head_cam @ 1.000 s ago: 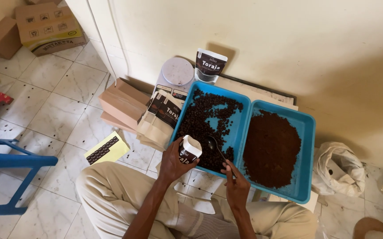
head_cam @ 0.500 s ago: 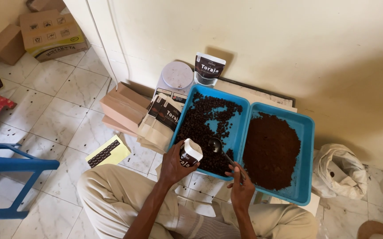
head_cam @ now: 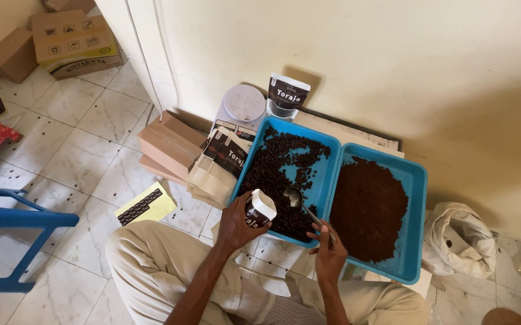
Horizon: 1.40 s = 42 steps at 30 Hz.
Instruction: Scooping roasted coffee beans from a tray into a small container using a spoon.
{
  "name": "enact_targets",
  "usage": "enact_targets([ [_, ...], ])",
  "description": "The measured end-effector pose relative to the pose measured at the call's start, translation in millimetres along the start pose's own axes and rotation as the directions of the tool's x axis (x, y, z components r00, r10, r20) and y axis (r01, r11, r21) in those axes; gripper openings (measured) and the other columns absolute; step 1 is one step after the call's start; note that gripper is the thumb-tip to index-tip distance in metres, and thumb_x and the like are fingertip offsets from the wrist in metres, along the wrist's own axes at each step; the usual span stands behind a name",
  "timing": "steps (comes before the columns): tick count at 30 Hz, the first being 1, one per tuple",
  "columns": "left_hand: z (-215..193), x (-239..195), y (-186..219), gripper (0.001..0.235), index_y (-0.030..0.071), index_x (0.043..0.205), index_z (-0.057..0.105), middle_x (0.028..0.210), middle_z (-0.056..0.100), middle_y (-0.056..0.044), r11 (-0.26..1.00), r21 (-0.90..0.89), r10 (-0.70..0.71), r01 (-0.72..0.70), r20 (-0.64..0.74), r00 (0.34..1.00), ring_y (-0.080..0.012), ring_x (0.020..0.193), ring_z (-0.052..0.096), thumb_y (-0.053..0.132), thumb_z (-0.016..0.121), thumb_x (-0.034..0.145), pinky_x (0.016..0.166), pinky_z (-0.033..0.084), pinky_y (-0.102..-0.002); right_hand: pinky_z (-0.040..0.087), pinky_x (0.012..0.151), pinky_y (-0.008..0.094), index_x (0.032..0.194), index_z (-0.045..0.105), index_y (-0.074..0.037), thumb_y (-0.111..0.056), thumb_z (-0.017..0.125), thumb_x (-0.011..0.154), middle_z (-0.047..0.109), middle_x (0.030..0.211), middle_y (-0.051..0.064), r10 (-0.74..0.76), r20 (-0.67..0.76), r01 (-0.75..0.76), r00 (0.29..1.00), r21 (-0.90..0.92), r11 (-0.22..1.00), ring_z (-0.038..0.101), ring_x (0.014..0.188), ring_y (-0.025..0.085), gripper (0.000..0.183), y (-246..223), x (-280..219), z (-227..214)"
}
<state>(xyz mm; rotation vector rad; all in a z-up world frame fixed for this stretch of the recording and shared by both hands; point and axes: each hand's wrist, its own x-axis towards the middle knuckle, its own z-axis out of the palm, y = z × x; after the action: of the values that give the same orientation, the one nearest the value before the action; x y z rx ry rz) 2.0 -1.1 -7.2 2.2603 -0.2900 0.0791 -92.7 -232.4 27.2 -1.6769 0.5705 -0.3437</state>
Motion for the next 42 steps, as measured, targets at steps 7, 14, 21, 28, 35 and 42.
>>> enact_targets([
  [7, 0.0, 0.2, -0.2, 0.1, 0.014, 0.148, 0.046, 0.14, 0.064, -0.01, 1.0, -0.011, -0.021, 0.021, 0.019, 1.0, -0.0315, 0.127, 0.06, 0.056, 0.09, 0.068, 0.094, 0.051, -0.059, 0.06, 0.054, 0.033, 0.137, 0.068, -0.002, -0.032, 0.06, 0.103, 0.078, 0.12, 0.019, 0.122, -0.089, -0.108, 0.988, 0.151, 0.983, 0.079, 0.095, 0.027, 0.046, -3.5, 7.8, -2.9],
  [14, 1.3, 1.4, -0.5, 0.102, 0.016, 0.149, 0.046, 0.136, 0.064, -0.011, 0.999, 0.025, -0.033, 0.032, 0.04, 0.999, -0.0333, 0.123, 0.061, 0.057, 0.09, 0.068, 0.094, 0.051, -0.057, 0.064, 0.055, 0.032, 0.137, 0.07, -0.007, -0.03, 0.059, 0.102, 0.08, 0.118, 0.014, -0.026, 0.039, 0.03, 0.999, -0.116, 0.993, 0.081, 0.097, 0.022, 0.043, -13.7, 5.1, -11.0],
  [21, -2.4, 0.0, 4.4, 0.102, 0.016, 0.149, 0.045, 0.129, 0.065, -0.011, 0.999, 0.014, -0.041, 0.04, 0.037, 0.998, -0.0335, 0.116, 0.063, 0.057, 0.09, 0.068, 0.092, 0.05, -0.058, 0.067, 0.058, 0.033, 0.136, 0.071, -0.012, -0.034, 0.058, 0.102, 0.08, 0.121, 0.01, -0.092, 0.112, 0.118, 0.989, -0.247, 0.962, 0.081, 0.098, 0.02, 0.042, -16.5, 7.0, -11.1],
  [28, -2.3, 0.0, 3.7, 0.102, 0.017, 0.15, 0.044, 0.136, 0.063, -0.011, 0.999, 0.018, -0.043, 0.042, 0.048, 0.998, -0.0348, 0.12, 0.062, 0.057, 0.089, 0.068, 0.093, 0.048, -0.06, 0.065, 0.057, 0.035, 0.135, 0.069, -0.004, -0.03, 0.056, 0.106, 0.079, 0.115, 0.015, -0.031, -0.002, 0.03, 1.0, -0.121, 0.992, 0.08, 0.094, 0.024, 0.041, -9.7, 10.7, -8.2],
  [35, -2.8, 0.3, 3.6, 0.102, 0.017, 0.15, 0.044, 0.137, 0.063, -0.01, 0.999, 0.015, -0.049, 0.048, 0.058, 0.997, -0.0329, 0.123, 0.061, 0.06, 0.088, 0.069, 0.094, 0.049, -0.059, 0.057, 0.053, 0.035, 0.134, 0.069, 0.0, -0.027, 0.057, 0.107, 0.077, 0.117, 0.019, 0.146, -0.062, -0.135, 0.987, 0.149, 0.98, 0.077, 0.097, 0.028, 0.039, 3.8, 12.8, -11.7],
  [42, 0.5, 2.4, 1.4, 0.102, 0.015, 0.149, 0.045, 0.137, 0.064, -0.01, 0.999, 0.015, -0.04, 0.039, 0.047, 0.998, -0.0325, 0.123, 0.062, 0.062, 0.087, 0.068, 0.094, 0.05, -0.061, 0.054, 0.051, 0.031, 0.132, 0.07, -0.002, -0.029, 0.059, 0.108, 0.079, 0.112, 0.016, 0.17, -0.131, -0.147, 0.977, 0.17, 0.975, 0.077, 0.092, 0.024, 0.038, -5.9, 10.0, -20.8],
])
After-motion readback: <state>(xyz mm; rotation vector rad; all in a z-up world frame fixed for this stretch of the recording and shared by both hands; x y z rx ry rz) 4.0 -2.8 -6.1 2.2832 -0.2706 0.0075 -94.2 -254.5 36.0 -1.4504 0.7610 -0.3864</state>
